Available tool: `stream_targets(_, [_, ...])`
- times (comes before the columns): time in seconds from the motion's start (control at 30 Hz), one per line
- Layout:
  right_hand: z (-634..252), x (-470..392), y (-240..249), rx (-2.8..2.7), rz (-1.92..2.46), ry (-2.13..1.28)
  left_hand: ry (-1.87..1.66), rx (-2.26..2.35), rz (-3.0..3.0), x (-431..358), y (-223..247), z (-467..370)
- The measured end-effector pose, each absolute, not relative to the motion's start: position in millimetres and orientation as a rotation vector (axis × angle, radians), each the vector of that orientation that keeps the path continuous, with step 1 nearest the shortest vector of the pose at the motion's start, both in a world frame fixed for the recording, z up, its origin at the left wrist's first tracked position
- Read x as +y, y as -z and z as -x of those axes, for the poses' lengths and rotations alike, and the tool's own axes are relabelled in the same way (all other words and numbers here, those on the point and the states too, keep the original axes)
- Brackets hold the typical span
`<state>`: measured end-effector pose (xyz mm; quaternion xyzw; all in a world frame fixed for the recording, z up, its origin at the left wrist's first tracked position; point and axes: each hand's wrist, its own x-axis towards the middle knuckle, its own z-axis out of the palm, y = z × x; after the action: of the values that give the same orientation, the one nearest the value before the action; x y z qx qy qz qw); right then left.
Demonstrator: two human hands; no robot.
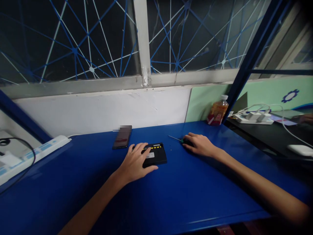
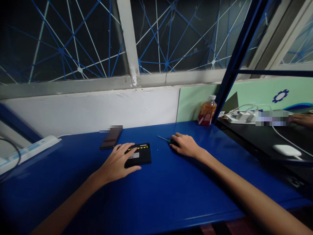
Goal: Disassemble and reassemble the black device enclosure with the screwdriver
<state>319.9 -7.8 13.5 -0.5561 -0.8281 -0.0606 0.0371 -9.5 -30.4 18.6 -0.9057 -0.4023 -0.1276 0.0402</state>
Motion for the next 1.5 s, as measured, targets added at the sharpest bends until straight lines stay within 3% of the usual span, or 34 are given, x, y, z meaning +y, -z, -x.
stream_targets(1.5, [-318.8, -8.2, -17.3, -2.528, 1.744, 0.179, 0.33, -1.293, 2.809, -36.9, -23.0, 3.1])
